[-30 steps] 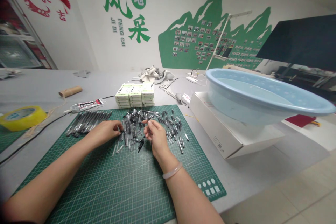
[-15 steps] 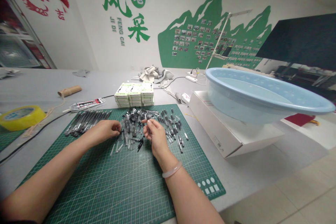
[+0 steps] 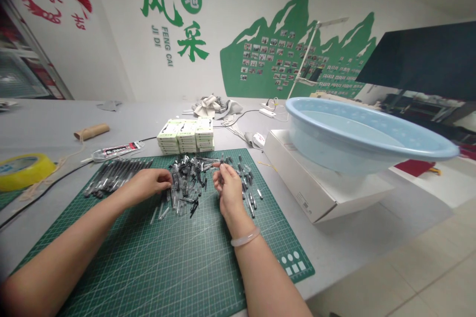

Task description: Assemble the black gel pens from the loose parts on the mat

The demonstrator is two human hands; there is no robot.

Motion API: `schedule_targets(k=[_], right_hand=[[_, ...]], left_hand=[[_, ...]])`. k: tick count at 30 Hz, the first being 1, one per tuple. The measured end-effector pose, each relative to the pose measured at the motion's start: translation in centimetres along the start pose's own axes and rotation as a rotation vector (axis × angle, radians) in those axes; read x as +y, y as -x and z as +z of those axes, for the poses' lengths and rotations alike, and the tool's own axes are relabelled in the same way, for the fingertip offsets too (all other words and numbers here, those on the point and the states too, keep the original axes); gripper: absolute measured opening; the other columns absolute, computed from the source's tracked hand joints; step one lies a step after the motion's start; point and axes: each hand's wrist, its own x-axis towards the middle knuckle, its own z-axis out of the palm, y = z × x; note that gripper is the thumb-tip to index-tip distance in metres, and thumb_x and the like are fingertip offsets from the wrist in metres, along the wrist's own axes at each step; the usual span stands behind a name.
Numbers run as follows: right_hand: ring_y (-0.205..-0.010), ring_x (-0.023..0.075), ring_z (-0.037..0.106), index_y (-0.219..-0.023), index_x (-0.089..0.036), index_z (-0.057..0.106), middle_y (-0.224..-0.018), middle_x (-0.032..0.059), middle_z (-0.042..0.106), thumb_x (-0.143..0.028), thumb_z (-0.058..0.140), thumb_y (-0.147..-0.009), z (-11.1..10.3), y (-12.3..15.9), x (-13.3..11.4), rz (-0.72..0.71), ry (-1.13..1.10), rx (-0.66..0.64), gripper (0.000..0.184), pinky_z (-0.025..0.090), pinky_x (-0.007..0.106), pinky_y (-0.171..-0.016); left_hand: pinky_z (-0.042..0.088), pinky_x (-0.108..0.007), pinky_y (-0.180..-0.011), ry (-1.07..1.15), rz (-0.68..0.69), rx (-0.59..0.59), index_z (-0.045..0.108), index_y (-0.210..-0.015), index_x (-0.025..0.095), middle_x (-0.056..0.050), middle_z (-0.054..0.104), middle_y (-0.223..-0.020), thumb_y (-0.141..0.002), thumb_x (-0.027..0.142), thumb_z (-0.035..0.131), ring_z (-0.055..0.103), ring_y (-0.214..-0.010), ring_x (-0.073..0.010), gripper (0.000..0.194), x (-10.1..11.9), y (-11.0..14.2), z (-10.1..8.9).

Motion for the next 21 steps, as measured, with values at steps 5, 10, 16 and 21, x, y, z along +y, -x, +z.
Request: schedule_targets(k=[5, 10, 16, 21], right_hand=[[-0.046, 0.0067, 0.038, -0.089, -0.016, 0.065, -0.058, -0.0021, 0.053, -0.04, 0.064, -0.077, -0.3, -0.2, -0.4, -0.037, 0.005, 0.008, 0.027, 0.019, 0.019, -0.041], [-0.046, 0.0062, 0.038, -0.089, -0.015, 0.066, -0.058, -0.0019, 0.053, -0.039, 0.065, -0.077, -0.6, -0.4, -0.8, -0.039, -0.021, 0.02, 0.027, 0.02, 0.018, -0.041], [-0.046, 0.0056, 0.038, -0.088, -0.015, 0.065, -0.057, -0.0024, 0.054, -0.039, 0.065, -0.077, -0.4, -0.4, -0.7, -0.032, -0.031, 0.019, 0.026, 0.02, 0.017, -0.04], [-0.048, 0.0058, 0.041, -0.086, -0.015, 0.065, -0.059, -0.0018, 0.055, -0.038, 0.064, -0.078, -0.4, -0.4, -0.5, -0.027, -0.031, 0.013, 0.024, 0.022, 0.016, -0.041]], left_hand=[[0.043, -0.028, -0.072, -0.085, -0.011, 0.107, 0.072, -0.088, 0.025, -0.005, 0.073, -0.092, -0.076, 0.026, 0.05, 0.064, -0.086, -0.0234, 0.025, -0.1, -2.8, 0.2], [0.043, -0.028, -0.085, -0.151, 0.049, 0.138, 0.073, -0.1, 0.024, -0.007, 0.071, -0.109, -0.08, 0.023, 0.046, 0.062, -0.102, -0.0239, 0.034, -0.3, -6.6, 0.5], [0.044, -0.028, -0.085, -0.192, 0.038, 0.139, 0.074, -0.097, 0.025, -0.005, 0.071, -0.107, -0.077, 0.022, 0.051, 0.062, -0.1, -0.0233, 0.031, 0.1, -11.2, 1.3], [0.045, -0.028, -0.076, -0.226, 0.033, 0.1, 0.074, -0.086, 0.026, -0.005, 0.072, -0.098, -0.071, 0.022, 0.058, 0.063, -0.09, -0.023, 0.022, 0.5, -13.1, 2.3]])
